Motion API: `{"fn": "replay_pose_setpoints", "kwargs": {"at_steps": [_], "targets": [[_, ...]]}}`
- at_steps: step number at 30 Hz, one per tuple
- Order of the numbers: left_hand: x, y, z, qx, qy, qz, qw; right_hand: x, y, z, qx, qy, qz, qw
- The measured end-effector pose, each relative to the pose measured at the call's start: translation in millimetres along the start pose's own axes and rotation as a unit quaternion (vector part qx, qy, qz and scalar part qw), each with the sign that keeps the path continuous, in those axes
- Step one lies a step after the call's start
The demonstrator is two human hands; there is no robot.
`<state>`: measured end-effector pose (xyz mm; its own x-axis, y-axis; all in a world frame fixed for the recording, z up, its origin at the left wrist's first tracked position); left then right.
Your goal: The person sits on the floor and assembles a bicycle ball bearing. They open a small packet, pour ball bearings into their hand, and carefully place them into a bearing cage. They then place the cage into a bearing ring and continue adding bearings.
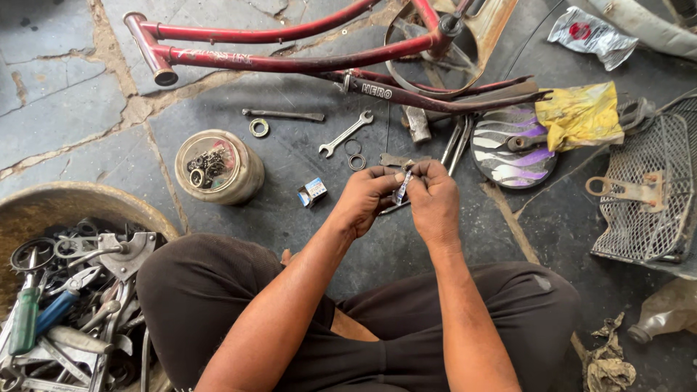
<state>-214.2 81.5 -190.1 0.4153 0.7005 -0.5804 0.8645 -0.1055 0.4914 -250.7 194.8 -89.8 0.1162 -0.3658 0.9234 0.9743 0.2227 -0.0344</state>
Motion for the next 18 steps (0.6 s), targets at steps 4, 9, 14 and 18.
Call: {"fn": "replay_pose_setpoints", "kwargs": {"at_steps": [4,9,14,18], "targets": [[-3.4,2.2,1.5,-0.017,-0.022,-0.003,1.000,-1.8,2.3,2.7,0.011,0.000,-0.033,0.999],[-13.8,5.8,-6.8,0.010,-0.013,-0.009,1.000,-2.1,1.6,9.9,0.048,-0.024,-0.034,0.998],[-13.9,13.2,-16.7,0.065,0.028,0.020,0.997,1.0,7.5,9.7,0.089,-0.109,-0.051,0.989],[-15.1,15.9,-23.2,0.095,0.030,0.021,0.995,9.8,11.6,9.9,0.101,-0.117,-0.045,0.987]]}}
Point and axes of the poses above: each hand's wrist, its own y-axis away from the middle knuckle, its own z-axis out of the back of the hand, x = y × z, the point moved 10 cm from there along -y, towards the middle knuckle, and after that the axes turned 6 degrees about z, right-handed, at the moved point
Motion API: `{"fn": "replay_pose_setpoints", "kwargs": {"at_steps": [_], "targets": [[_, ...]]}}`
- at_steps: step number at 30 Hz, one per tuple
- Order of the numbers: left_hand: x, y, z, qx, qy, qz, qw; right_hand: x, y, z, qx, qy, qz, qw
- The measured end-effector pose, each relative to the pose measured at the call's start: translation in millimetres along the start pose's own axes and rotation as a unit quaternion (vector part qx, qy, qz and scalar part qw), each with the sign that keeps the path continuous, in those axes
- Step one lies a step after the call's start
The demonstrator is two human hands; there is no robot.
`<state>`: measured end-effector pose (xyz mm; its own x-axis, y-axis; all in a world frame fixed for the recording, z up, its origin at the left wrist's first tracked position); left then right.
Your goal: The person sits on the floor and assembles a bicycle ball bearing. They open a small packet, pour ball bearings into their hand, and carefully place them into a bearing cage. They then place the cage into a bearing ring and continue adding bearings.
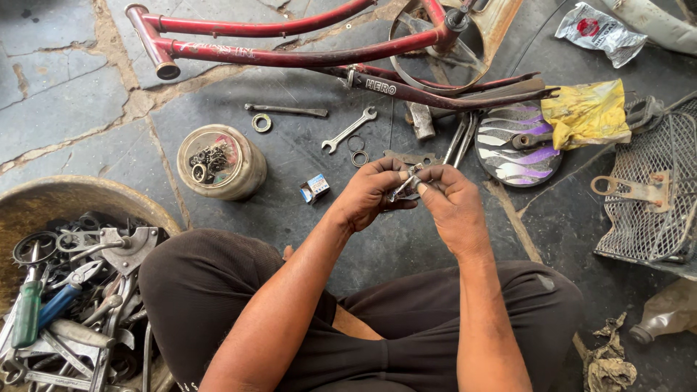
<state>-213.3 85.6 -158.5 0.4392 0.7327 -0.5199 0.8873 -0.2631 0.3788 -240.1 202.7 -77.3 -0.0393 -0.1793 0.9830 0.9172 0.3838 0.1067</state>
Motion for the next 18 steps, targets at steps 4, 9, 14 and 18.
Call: {"fn": "replay_pose_setpoints", "kwargs": {"at_steps": [4,9,14,18], "targets": [[-0.6,-0.7,0.7,0.000,-0.013,0.000,1.000,2.2,0.0,-3.0,0.006,0.015,-0.005,1.000],[2.9,-3.2,5.5,-0.007,-0.035,-0.001,0.999,4.1,-1.0,-2.8,0.013,0.065,-0.006,0.998],[1.4,-10.3,14.0,-0.021,-0.047,-0.051,0.997,-12.5,0.2,1.6,0.010,0.130,-0.082,0.988],[4.2,-14.7,19.3,-0.036,-0.089,-0.055,0.994,-17.0,-0.5,-2.2,0.014,0.038,-0.081,0.996]]}}
Point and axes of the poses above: each hand's wrist, its own y-axis away from the middle knuckle, its own z-axis out of the back of the hand, x = y × z, the point moved 10 cm from there along -y, towards the middle knuckle, and after that the axes turned 6 degrees about z, right-handed, at the moved point
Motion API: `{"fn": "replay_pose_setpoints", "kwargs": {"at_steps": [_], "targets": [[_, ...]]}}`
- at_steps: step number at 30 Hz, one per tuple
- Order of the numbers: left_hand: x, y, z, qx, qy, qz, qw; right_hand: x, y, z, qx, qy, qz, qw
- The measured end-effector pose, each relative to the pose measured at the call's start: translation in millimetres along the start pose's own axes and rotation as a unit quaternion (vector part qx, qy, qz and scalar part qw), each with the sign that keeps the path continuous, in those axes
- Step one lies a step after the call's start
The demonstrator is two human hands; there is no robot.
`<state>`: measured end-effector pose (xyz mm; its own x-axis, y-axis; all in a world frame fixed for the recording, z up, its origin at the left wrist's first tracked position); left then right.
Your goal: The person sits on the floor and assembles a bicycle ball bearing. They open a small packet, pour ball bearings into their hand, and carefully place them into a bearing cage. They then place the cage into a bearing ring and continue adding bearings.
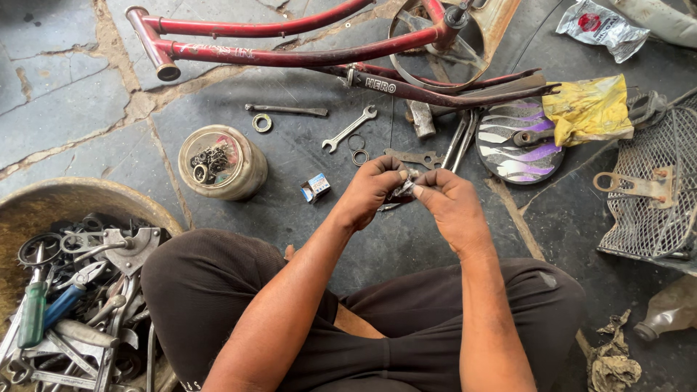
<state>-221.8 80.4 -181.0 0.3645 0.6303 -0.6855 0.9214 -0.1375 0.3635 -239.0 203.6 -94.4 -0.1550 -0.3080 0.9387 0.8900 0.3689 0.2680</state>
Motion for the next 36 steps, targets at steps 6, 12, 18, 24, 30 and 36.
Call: {"fn": "replay_pose_setpoints", "kwargs": {"at_steps": [6,12,18,24,30,36], "targets": [[-0.3,3.6,-7.7,0.030,0.015,0.023,0.999,25.0,6.7,-12.4,0.037,0.014,0.121,0.992],[-6.4,6.9,-10.9,0.028,0.002,0.042,0.999,14.0,4.6,10.9,-0.028,0.087,0.082,0.992],[-9.7,10.2,-26.6,0.080,-0.046,0.030,0.995,-7.6,-6.2,23.1,-0.033,-0.067,0.085,0.994],[-18.4,16.7,-34.6,0.106,-0.096,0.001,0.990,-21.0,-8.0,13.1,0.006,-0.394,-0.006,0.919],[-22.9,14.5,-28.2,0.064,-0.103,-0.023,0.992,3.4,0.4,24.2,-0.044,-0.254,0.071,0.964],[-38.8,14.7,-23.0,-0.004,-0.151,-0.106,0.983,20.4,7.1,24.4,-0.037,-0.153,0.127,0.979]]}}
Point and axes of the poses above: each hand's wrist, its own y-axis away from the middle knuckle, its own z-axis out of the back of the hand, x = y × z, the point moved 10 cm from there along -y, towards the middle knuckle, and after that the axes turned 6 degrees about z, right-handed, at the moved point
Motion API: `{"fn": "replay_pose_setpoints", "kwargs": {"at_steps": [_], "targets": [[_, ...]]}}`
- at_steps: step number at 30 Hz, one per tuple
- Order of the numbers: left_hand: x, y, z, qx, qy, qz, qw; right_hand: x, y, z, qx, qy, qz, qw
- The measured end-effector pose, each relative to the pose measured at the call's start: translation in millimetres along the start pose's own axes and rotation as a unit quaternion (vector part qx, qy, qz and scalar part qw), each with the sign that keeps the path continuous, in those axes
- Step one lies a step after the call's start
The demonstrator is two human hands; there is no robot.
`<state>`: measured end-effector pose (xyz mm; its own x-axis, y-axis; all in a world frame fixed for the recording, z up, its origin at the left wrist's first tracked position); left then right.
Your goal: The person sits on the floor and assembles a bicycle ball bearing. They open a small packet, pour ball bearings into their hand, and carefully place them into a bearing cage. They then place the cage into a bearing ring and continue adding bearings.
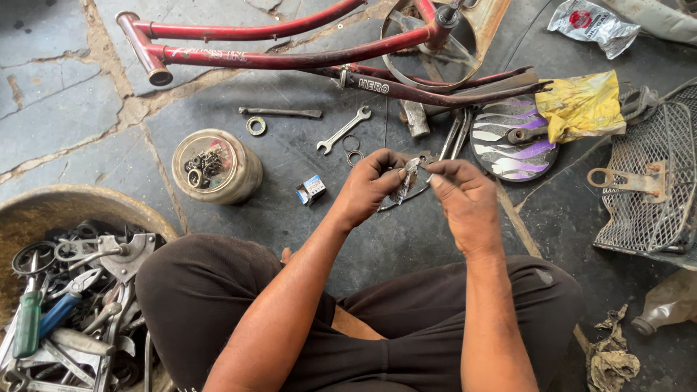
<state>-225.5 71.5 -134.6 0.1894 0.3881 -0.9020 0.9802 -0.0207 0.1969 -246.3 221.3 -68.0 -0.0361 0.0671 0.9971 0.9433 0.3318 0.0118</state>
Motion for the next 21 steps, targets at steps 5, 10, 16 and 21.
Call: {"fn": "replay_pose_setpoints", "kwargs": {"at_steps": [5,10,16,21], "targets": [[-18.7,6.8,-4.7,-0.034,-0.103,-0.032,0.994,9.1,0.4,-12.0,0.027,0.152,0.033,0.987],[-30.7,10.3,-6.4,-0.051,-0.162,-0.030,0.985,21.9,0.9,-12.7,0.014,0.349,0.026,0.937],[-26.2,8.7,-4.4,-0.049,-0.112,-0.016,0.992,24.9,-1.3,-17.6,0.021,0.399,0.013,0.917],[-10.0,6.1,-0.9,-0.043,-0.139,0.028,0.989,30.4,-1.3,-28.5,0.056,0.407,0.066,0.910]]}}
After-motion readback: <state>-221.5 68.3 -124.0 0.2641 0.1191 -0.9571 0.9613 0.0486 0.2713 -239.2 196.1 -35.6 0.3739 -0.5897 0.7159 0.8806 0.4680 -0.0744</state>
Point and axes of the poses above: each hand's wrist, its own y-axis away from the middle knuckle, its own z-axis out of the back of the hand, x = y × z, the point moved 10 cm from there along -y, towards the middle knuckle, and after that the axes turned 6 degrees about z, right-handed, at the moved point
